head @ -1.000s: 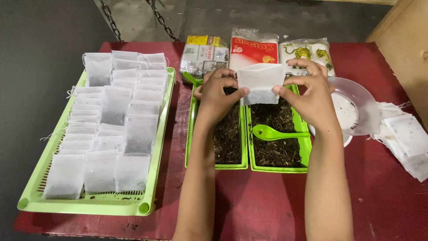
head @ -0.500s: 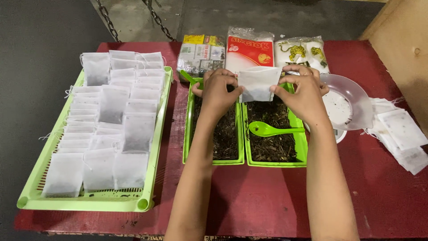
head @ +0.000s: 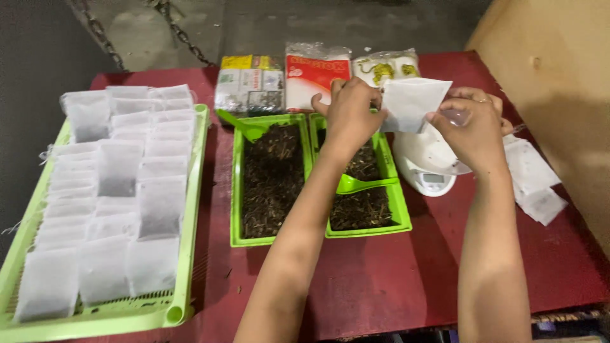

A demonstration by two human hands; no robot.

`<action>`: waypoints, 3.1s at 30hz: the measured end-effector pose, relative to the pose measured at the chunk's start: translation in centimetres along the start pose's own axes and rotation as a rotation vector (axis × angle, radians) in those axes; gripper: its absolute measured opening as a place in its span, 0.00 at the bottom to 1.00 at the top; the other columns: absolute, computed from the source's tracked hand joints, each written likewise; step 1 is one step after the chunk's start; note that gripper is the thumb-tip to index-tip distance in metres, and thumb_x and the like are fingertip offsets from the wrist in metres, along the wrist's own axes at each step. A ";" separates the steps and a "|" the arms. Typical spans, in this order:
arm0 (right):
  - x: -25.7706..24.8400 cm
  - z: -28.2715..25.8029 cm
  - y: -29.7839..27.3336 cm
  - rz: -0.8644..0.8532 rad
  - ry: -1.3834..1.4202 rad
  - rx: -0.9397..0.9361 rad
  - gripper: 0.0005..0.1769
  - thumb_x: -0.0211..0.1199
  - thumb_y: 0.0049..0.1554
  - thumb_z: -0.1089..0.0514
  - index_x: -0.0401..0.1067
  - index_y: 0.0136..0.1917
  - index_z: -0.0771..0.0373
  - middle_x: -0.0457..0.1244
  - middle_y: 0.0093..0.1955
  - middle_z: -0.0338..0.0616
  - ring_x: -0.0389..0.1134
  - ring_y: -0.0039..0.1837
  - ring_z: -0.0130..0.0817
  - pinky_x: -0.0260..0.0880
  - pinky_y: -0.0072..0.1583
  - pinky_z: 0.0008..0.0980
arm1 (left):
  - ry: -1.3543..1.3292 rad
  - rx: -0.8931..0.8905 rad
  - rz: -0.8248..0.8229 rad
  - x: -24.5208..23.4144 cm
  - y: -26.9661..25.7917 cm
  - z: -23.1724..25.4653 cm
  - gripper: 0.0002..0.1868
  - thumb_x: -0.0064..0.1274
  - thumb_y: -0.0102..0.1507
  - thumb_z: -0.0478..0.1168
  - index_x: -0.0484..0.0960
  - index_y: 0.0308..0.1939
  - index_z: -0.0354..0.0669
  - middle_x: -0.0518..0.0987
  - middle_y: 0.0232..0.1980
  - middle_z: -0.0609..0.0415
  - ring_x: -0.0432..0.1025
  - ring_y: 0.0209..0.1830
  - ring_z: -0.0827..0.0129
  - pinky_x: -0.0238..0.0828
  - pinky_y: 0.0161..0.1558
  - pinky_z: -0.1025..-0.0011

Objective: Filling small filter bags with loose tea leaves using a plastic spoon

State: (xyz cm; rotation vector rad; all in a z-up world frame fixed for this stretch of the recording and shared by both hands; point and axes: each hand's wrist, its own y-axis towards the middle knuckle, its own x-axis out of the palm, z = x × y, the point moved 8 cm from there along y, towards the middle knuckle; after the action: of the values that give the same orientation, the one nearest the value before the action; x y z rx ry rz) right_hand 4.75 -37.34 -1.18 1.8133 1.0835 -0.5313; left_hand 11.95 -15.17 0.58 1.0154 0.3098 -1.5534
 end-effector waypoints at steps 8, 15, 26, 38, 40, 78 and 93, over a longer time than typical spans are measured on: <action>-2.3 8.2 -1.6 0.002 -0.135 0.164 0.08 0.70 0.59 0.42 0.79 0.47 0.43 0.64 0.65 0.27 0.55 0.70 0.36 0.43 0.61 0.44 | -0.025 0.004 -0.147 7.2 2.2 4.1 0.04 0.60 0.52 0.42 0.86 0.23 0.61 0.79 0.48 0.60 0.64 0.61 0.55 0.42 0.62 0.34; -4.3 6.4 -2.6 0.035 -0.115 0.098 0.08 0.72 0.55 0.53 0.82 0.50 0.50 0.68 0.62 0.50 0.60 0.67 0.63 0.59 0.66 0.54 | 0.001 0.040 -0.226 13.5 4.0 4.4 0.04 0.55 0.55 0.45 0.85 0.30 0.57 0.77 0.45 0.55 0.64 0.63 0.53 0.45 0.61 0.27; 0.0 11.1 -2.4 -0.019 -0.164 0.125 0.08 0.69 0.54 0.51 0.82 0.49 0.45 0.69 0.59 0.46 0.62 0.68 0.57 0.55 0.69 0.49 | 0.122 -0.029 -0.205 18.0 5.8 2.0 0.07 0.54 0.59 0.41 0.87 0.36 0.49 0.79 0.51 0.48 0.62 0.66 0.52 0.39 0.64 0.30; -2.6 12.7 -2.2 0.038 -0.185 0.242 0.11 0.68 0.58 0.49 0.81 0.55 0.41 0.66 0.63 0.47 0.57 0.70 0.59 0.54 0.68 0.56 | 0.097 -0.027 -0.131 13.8 6.3 2.9 0.06 0.55 0.58 0.39 0.88 0.34 0.52 0.78 0.49 0.51 0.61 0.64 0.52 0.42 0.63 0.30; -2.5 12.6 -2.1 0.043 -0.177 0.241 0.10 0.69 0.59 0.49 0.81 0.55 0.40 0.66 0.63 0.47 0.57 0.70 0.59 0.54 0.67 0.56 | 0.097 -0.023 -0.128 13.7 6.4 3.0 0.06 0.56 0.58 0.39 0.88 0.33 0.52 0.78 0.49 0.51 0.62 0.64 0.52 0.42 0.64 0.29; 0.5 12.6 1.0 0.015 -0.101 0.196 0.08 0.66 0.60 0.53 0.79 0.53 0.53 0.64 0.64 0.50 0.55 0.70 0.59 0.53 0.64 0.64 | -0.031 -0.129 -0.286 20.4 8.8 1.3 0.11 0.55 0.60 0.49 0.86 0.44 0.56 0.68 0.59 0.43 0.47 0.74 0.43 0.36 0.66 0.29; -3.1 4.7 0.5 0.066 -0.146 -0.006 0.05 0.67 0.62 0.55 0.79 0.52 0.54 0.65 0.63 0.52 0.57 0.68 0.61 0.51 0.59 0.64 | -0.087 -0.066 -0.238 11.0 5.7 1.4 0.09 0.53 0.61 0.50 0.83 0.43 0.60 0.70 0.58 0.48 0.49 0.73 0.46 0.42 0.63 0.26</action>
State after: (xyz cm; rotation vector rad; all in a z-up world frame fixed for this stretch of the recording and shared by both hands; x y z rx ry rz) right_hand 3.95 -42.94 -0.90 1.7694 0.9228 -0.6095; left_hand 17.28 -25.07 -4.79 0.8808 0.4302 -1.7848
